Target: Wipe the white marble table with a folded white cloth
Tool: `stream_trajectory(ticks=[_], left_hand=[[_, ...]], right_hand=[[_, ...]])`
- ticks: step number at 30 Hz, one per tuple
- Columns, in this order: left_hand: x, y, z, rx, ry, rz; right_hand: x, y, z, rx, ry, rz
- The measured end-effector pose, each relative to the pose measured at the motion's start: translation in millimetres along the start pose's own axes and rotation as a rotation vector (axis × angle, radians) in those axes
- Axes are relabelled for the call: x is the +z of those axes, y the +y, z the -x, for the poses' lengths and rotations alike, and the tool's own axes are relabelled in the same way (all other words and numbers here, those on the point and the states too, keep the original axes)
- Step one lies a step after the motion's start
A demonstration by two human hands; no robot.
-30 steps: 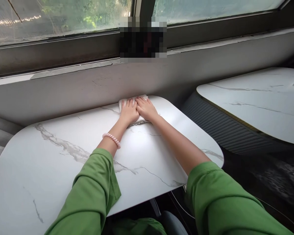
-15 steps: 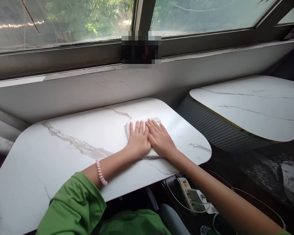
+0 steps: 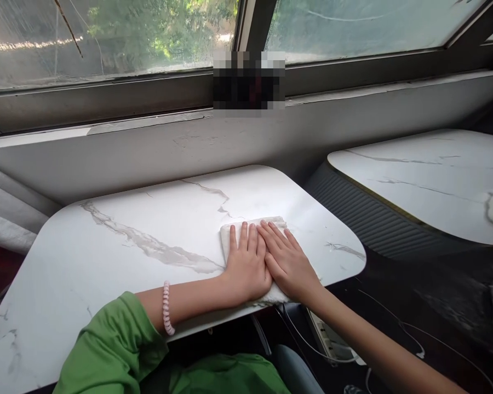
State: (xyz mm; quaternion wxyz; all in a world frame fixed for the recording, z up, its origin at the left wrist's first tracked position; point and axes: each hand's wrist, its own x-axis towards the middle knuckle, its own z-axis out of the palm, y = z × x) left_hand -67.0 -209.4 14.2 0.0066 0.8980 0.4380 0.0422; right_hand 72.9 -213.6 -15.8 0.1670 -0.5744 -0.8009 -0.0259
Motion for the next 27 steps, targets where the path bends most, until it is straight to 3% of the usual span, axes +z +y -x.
stream_trajectory(ticks=[7, 13, 19, 23, 27], left_hand=[[3.3, -23.3, -9.2, -0.122, -0.005, 0.054], [3.9, -88.2, -40.7, -0.234, 0.004, 0.05], [0.4, -159.1, -82.0, -0.342, -0.04, 0.117], [4.4, -185.7, -100.3, -0.384, 0.102, 0.093], [8.3, -196.2, -107.5, -0.357, 0.143, 0.082]], right_hand=[[9.7, -6.9, -34.6, -0.021, -0.031, -0.01], [28.1, -22.3, -111.8, 0.018, -0.103, -0.028], [55.4, -30.6, -193.8, 0.046, -0.061, -0.142], [68.2, -30.2, -229.2, 0.046, -0.022, -0.186], [72.9, -28.3, -240.2, 0.042, -0.006, -0.19]])
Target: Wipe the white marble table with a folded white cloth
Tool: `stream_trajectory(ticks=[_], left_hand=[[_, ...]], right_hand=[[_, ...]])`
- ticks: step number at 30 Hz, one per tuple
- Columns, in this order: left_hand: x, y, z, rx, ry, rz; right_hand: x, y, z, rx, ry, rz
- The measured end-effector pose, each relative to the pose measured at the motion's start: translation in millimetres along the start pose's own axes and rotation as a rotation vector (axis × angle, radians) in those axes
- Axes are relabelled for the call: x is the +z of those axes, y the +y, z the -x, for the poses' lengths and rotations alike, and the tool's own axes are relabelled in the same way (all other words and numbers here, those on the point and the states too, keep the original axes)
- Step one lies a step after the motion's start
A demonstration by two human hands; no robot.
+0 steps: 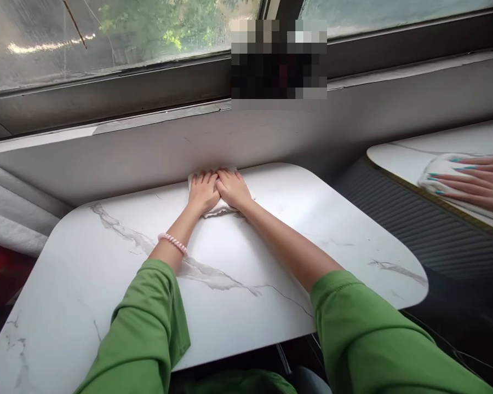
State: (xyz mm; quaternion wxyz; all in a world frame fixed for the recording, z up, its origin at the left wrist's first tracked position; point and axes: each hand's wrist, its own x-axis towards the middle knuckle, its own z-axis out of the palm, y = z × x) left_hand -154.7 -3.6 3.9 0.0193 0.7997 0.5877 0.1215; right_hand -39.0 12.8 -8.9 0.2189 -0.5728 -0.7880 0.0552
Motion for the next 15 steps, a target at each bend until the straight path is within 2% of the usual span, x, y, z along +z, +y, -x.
stream_trajectory(ticks=[8, 15], left_hand=[[0.6, 2.1, 5.5, 0.007, 0.014, 0.003], [-5.5, 14.8, 36.7, 0.012, -0.018, -0.005]], right_hand=[[-4.8, -3.2, 7.3, -0.01, 0.005, 0.014], [-17.2, -14.9, 41.9, 0.024, -0.071, 0.018]])
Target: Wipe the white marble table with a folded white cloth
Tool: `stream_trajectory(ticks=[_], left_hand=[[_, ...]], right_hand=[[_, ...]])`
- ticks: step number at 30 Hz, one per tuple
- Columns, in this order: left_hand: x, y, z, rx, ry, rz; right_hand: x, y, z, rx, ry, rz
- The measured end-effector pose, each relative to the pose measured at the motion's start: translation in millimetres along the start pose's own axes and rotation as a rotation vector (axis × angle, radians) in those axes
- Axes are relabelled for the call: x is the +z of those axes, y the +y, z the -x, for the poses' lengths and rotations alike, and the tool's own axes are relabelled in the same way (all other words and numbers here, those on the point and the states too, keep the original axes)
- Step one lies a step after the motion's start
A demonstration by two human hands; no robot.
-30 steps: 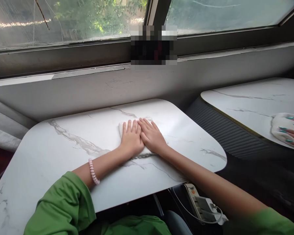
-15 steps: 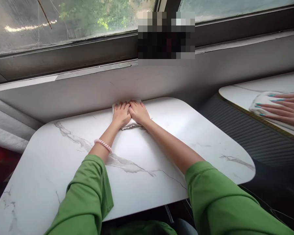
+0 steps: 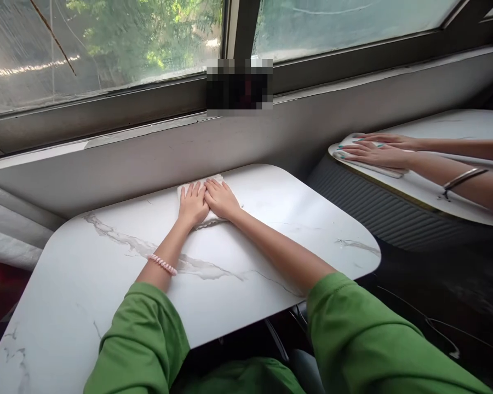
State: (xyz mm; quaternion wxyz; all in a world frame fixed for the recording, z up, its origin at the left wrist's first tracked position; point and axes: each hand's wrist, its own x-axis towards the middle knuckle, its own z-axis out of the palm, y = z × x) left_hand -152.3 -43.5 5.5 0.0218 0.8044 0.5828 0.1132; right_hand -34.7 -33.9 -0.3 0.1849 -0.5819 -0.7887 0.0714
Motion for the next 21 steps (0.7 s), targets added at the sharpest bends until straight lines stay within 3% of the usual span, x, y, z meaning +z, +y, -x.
stream_trajectory(ticks=[5, 9, 14, 17, 21], left_hand=[[-4.5, 22.2, 49.8, 0.034, -0.009, -0.021], [-9.2, 46.4, 111.1, 0.057, 0.004, -0.025], [-16.9, 65.0, 182.0, 0.121, -0.015, -0.014], [-19.7, 64.6, 206.3, 0.151, -0.015, -0.023], [-23.7, 60.6, 219.9, 0.148, -0.028, -0.01]], right_hand=[[-9.0, -10.3, 54.6, -0.018, -0.027, 0.074], [-16.6, -21.4, 116.6, -0.104, -0.043, 0.149], [-20.1, -41.4, 187.9, -0.177, 0.031, 0.224], [-18.9, -53.4, 209.5, -0.211, 0.064, 0.246], [-16.0, -62.5, 217.0, -0.24, 0.08, 0.228]])
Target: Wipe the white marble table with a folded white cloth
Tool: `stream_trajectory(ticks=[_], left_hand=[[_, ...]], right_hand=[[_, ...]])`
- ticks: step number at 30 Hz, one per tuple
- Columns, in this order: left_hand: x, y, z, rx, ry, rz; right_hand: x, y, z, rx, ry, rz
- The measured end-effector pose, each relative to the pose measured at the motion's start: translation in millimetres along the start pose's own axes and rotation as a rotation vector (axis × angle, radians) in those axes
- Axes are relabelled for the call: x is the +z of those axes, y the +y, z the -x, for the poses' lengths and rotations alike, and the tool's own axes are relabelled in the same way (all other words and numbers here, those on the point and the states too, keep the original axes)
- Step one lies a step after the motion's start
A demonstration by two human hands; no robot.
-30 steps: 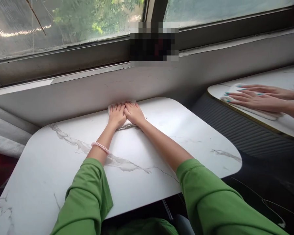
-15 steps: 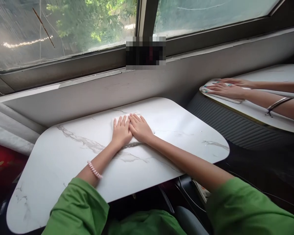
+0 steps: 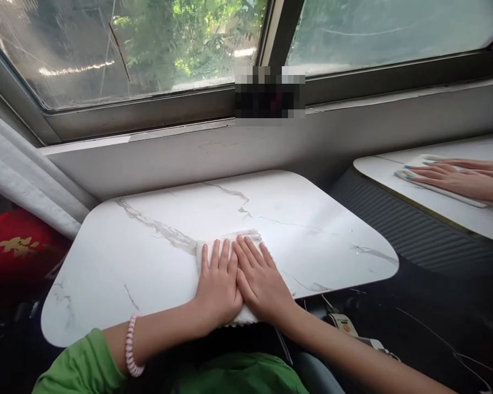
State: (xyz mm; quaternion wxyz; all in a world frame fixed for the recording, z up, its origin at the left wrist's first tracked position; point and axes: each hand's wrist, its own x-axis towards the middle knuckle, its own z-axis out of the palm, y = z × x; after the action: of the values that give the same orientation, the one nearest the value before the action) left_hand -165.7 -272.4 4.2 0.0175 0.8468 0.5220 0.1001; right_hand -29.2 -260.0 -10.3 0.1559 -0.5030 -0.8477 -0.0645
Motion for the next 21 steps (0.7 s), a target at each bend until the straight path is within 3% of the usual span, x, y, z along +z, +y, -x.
stream_trajectory(ticks=[5, 9, 14, 21], left_hand=[[-3.7, -8.6, -0.6, 0.004, -0.031, 0.083], [-5.3, -30.4, -18.2, -0.036, -0.007, 0.097], [-4.7, -79.8, -64.3, -0.167, 0.037, 0.06], [-1.4, -151.7, -135.5, -0.216, 0.092, 0.018]], right_hand=[[9.4, 2.3, -4.4, 0.01, 0.017, -0.128], [21.6, 15.9, -29.9, 0.051, -0.062, -0.343], [40.9, 34.2, -103.4, 0.033, -0.131, -0.484], [64.4, 31.8, -201.9, -0.015, -0.137, -0.167]])
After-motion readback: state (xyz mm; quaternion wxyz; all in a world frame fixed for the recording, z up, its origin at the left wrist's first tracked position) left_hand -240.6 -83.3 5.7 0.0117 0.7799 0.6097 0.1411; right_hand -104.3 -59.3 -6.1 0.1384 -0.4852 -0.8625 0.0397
